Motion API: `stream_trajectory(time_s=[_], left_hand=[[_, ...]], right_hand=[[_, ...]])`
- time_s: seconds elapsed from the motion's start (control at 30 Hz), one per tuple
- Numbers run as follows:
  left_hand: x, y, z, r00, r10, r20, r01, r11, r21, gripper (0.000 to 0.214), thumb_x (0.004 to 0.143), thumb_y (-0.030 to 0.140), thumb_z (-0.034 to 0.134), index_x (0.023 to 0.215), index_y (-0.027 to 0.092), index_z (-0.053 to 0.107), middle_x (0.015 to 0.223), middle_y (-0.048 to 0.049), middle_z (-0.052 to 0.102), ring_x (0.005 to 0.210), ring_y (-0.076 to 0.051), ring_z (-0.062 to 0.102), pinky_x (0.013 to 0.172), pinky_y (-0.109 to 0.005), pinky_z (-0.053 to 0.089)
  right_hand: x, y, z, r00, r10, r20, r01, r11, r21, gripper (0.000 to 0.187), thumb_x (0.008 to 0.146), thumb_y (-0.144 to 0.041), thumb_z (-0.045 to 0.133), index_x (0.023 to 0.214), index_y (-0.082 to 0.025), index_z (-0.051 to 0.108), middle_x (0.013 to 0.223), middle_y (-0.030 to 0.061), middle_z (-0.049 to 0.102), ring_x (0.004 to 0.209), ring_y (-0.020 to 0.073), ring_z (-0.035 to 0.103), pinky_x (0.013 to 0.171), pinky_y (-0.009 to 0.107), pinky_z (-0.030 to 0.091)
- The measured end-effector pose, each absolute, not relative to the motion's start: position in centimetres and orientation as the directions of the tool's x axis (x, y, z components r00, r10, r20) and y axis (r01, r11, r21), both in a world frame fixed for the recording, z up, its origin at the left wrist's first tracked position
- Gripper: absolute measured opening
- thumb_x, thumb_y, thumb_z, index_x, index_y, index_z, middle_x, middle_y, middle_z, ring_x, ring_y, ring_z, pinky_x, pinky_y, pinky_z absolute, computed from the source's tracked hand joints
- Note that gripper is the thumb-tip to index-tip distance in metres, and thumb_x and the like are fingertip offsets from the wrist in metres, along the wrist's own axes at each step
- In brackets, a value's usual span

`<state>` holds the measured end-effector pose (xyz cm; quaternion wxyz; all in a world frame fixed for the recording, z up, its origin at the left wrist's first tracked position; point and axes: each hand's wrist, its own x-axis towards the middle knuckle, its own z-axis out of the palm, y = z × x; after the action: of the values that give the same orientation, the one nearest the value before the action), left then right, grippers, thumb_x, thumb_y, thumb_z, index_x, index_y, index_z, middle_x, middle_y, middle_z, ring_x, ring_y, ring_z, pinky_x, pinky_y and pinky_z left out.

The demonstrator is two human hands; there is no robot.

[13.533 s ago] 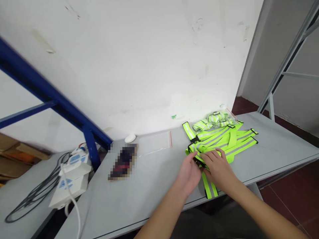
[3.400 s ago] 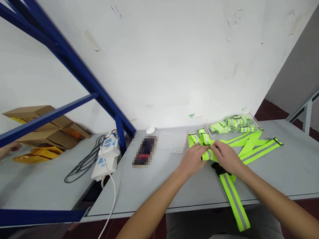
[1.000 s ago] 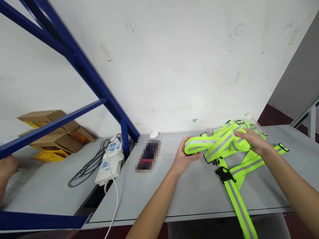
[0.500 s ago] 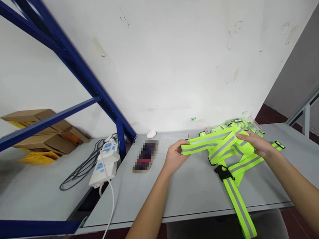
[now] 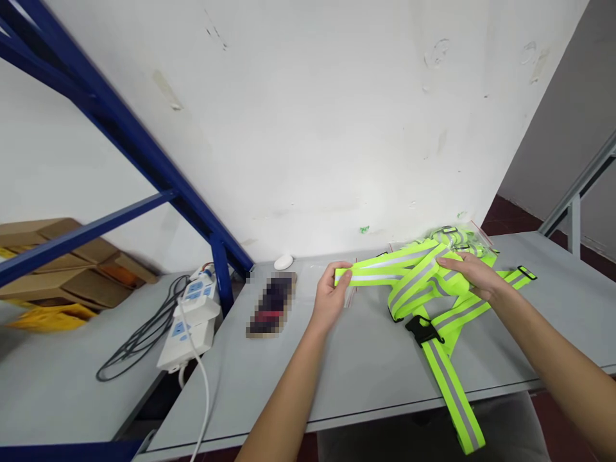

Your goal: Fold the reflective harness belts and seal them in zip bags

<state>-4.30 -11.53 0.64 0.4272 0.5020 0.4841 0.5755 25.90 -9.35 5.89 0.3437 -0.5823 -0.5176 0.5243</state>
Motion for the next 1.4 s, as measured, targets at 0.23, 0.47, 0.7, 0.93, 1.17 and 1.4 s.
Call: stream_trajectory(time_s=[0.23, 0.47, 0.7, 0.93, 1.17, 1.4], left_hand=[[-1.0, -13.8, 2.2, -0.086, 0.837, 0.540, 0.538, -0.418, 0.732, 0.034, 0.088, 0.029, 0.052, 0.121, 0.023, 0.052, 0.125, -0.0119, 0.047, 0.113, -0.024, 0.048, 0.093, -0.038, 0.042], [2.1, -12.8, 9.3, 0.202, 0.840, 0.504, 0.472, -0.534, 0.701, 0.034, 0.096, 0.038, 0.040, 0.126, 0.026, 0.050, 0.132, -0.0051, 0.052, 0.128, -0.022, 0.039, 0.107, -0.036, 0.029], [3.3, -12.3, 8.2, 0.091, 0.911, 0.402, 0.491, -0.392, 0.778, 0.030, 0.087, 0.050, 0.053, 0.099, 0.023, 0.053, 0.058, 0.0077, 0.041, 0.052, -0.011, 0.041, 0.055, -0.023, 0.034], [3.5, -15.8, 3.8, -0.168, 0.627, 0.761, 0.598, -0.548, 0.584, 0.021, 0.090, 0.034, 0.052, 0.103, 0.020, 0.060, 0.110, -0.0118, 0.058, 0.108, -0.025, 0.051, 0.098, -0.044, 0.034], [5.0, -18.8, 3.8, 0.501, 0.850, -0.163, -0.554, 0.460, 0.694, 0.096, 0.072, 0.086, 0.024, 0.126, 0.011, 0.052, 0.122, -0.0221, 0.059, 0.108, -0.034, 0.059, 0.093, -0.048, 0.043], [2.2, -15.7, 4.8, 0.691, 0.696, -0.196, -0.528, 0.670, 0.522, 0.051, 0.083, 0.039, 0.058, 0.123, 0.008, 0.059, 0.099, -0.0150, 0.072, 0.089, -0.027, 0.069, 0.078, -0.034, 0.051]], right_hand=[[24.1, -10.7, 8.5, 0.017, 0.999, 0.051, 0.540, 0.034, -0.841, 0.046, 0.068, -0.061, 0.068, 0.086, -0.018, 0.072, 0.061, 0.0007, 0.063, 0.060, 0.0216, 0.059, 0.057, 0.032, 0.045], [22.3, -12.9, 10.9, -0.050, 0.967, 0.249, 0.595, 0.229, -0.770, 0.042, 0.071, -0.057, 0.066, 0.090, -0.020, 0.073, 0.069, 0.0011, 0.065, 0.059, 0.0180, 0.053, 0.055, 0.028, 0.041], [22.6, -13.3, 10.3, -0.072, 0.976, 0.203, 0.470, 0.213, -0.857, 0.041, 0.072, -0.057, 0.066, 0.081, -0.017, 0.072, 0.058, -0.0006, 0.060, 0.049, 0.0140, 0.048, 0.046, 0.026, 0.037], [22.9, -13.0, 10.1, 0.053, 0.904, 0.424, 0.548, 0.329, -0.769, 0.038, 0.078, -0.054, 0.064, 0.078, -0.018, 0.074, 0.069, 0.0020, 0.069, 0.061, 0.0196, 0.060, 0.051, 0.027, 0.043], [22.6, -13.8, 9.8, -0.442, 0.335, 0.832, 0.677, 0.733, 0.064, 0.022, 0.088, -0.028, 0.061, 0.106, -0.018, 0.068, 0.073, 0.0031, 0.072, 0.060, 0.0139, 0.061, 0.056, 0.026, 0.041], [20.6, -17.7, 7.8, -0.831, 0.082, 0.550, 0.357, 0.837, 0.415, 0.025, 0.092, -0.010, 0.042, 0.110, -0.008, 0.061, 0.068, 0.0043, 0.065, 0.056, 0.0163, 0.054, 0.054, 0.033, 0.036]])
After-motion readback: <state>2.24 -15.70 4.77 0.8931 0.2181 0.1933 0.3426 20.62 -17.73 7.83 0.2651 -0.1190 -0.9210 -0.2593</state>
